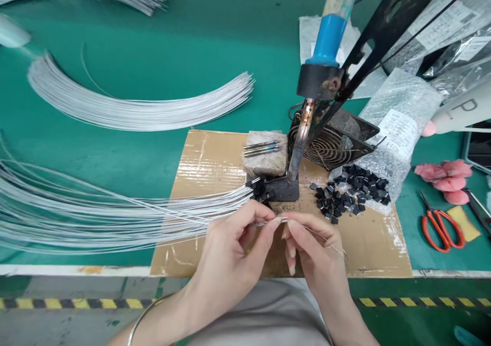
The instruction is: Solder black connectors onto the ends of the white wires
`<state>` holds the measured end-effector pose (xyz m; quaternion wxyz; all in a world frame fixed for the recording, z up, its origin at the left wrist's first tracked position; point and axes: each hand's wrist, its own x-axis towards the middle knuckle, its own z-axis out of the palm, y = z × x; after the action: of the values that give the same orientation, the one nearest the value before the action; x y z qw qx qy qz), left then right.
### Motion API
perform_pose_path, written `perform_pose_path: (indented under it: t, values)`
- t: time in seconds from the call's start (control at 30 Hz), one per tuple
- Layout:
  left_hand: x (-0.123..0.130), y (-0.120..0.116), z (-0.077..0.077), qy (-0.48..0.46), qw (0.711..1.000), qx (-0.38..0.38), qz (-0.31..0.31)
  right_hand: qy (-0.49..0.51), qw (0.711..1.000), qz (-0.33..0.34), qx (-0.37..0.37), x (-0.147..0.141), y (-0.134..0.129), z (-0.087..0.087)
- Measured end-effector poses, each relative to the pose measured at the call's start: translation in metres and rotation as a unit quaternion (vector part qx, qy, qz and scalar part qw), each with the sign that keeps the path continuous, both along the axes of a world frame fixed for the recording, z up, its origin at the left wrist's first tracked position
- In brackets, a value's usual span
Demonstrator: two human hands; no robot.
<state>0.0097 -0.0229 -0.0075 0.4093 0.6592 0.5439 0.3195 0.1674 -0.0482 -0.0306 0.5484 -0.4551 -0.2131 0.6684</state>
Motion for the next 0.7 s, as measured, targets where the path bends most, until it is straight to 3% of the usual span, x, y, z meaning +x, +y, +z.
perform_pose_path:
  t: [0.47,0.7]
  values:
    - [0.0016,0.0000,0.0037,-0.017,1.000,0.006,-0.017,-0.027,0.999,-0.023,0.019,-0.0020,-0.0002,0.0038]
    - [-0.0023,-0.0006,0.0021,-0.033,0.998,-0.034,-0.030,0.001,1.000,-0.020,-0.017,0.0001,0.0030,0.0080]
